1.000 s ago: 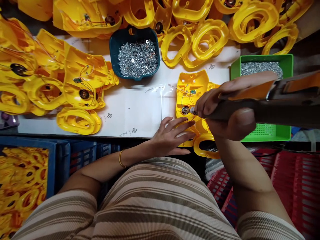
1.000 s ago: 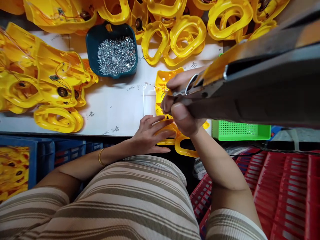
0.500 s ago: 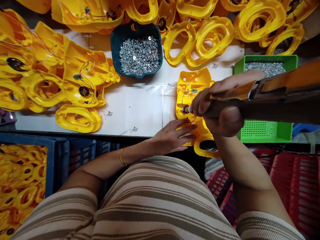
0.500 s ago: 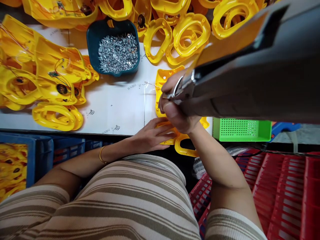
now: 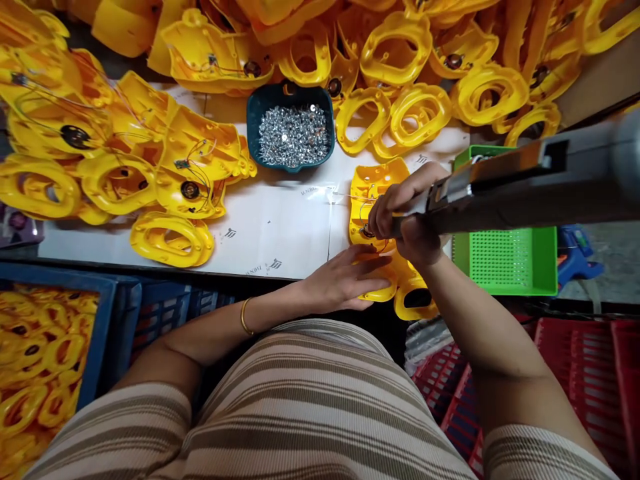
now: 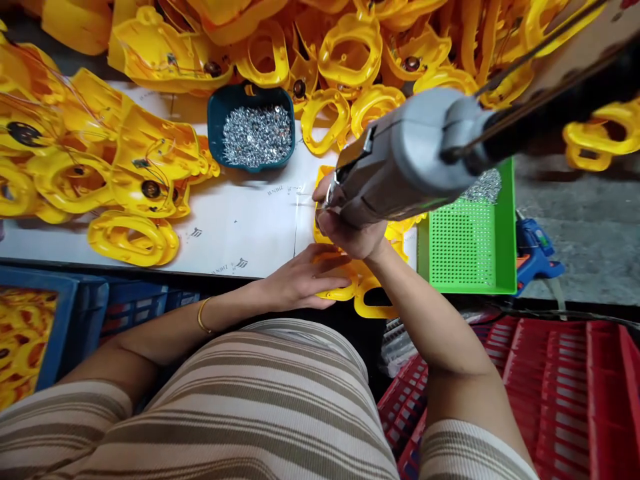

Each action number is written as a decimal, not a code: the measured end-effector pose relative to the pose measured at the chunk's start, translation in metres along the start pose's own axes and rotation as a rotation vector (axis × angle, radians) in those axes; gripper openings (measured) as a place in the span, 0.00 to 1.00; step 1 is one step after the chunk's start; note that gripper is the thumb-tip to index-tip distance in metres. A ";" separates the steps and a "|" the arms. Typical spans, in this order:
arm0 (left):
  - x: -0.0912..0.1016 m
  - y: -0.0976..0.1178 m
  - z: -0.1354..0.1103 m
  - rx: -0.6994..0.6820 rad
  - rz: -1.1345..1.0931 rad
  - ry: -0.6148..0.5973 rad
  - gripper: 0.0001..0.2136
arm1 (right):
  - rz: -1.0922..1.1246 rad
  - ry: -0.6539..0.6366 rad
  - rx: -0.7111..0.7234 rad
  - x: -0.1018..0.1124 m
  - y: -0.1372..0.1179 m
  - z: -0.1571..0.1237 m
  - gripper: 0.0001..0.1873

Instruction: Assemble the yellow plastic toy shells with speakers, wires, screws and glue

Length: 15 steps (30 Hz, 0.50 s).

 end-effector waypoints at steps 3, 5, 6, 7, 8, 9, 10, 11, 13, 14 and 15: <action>0.009 0.000 0.002 -0.076 0.043 -0.034 0.17 | 0.157 -0.122 0.065 0.010 -0.010 -0.001 0.22; 0.017 0.000 0.001 -0.127 0.086 -0.081 0.16 | 0.174 -0.039 0.181 0.025 -0.026 -0.006 0.20; 0.021 0.000 0.000 -0.142 0.112 -0.098 0.15 | 0.172 0.022 0.261 0.035 -0.036 -0.010 0.19; 0.025 -0.001 -0.002 -0.152 0.137 -0.105 0.14 | 0.160 0.091 0.338 0.045 -0.045 -0.014 0.18; 0.028 -0.001 -0.003 -0.158 0.158 -0.091 0.13 | 0.134 0.157 0.400 0.055 -0.053 -0.019 0.16; 0.029 -0.001 -0.004 -0.155 0.176 -0.067 0.12 | 0.096 0.222 0.449 0.065 -0.060 -0.024 0.14; 0.029 -0.002 -0.004 -0.145 0.192 -0.042 0.13 | 0.055 0.290 0.499 0.073 -0.064 -0.029 0.14; 0.028 -0.003 -0.003 -0.131 0.209 -0.017 0.14 | 0.013 0.352 0.546 0.081 -0.065 -0.035 0.14; 0.022 -0.004 0.005 -0.092 0.248 0.011 0.16 | -0.057 0.462 0.605 0.093 -0.063 -0.045 0.16; 0.018 -0.004 0.012 -0.076 0.267 0.007 0.18 | -0.084 0.499 0.610 0.098 -0.060 -0.051 0.17; 0.014 -0.004 0.019 -0.071 0.282 -0.005 0.20 | -0.105 0.532 0.589 0.102 -0.057 -0.056 0.17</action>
Point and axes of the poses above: each hand's wrist, its own z-axis towards the middle knuckle, its own x-axis out of the back of the hand, y = z × x, the point moved 1 cm from there along z, towards the middle knuckle, and after that the axes turned 3 degrees about -z, right-handed, at the moved point
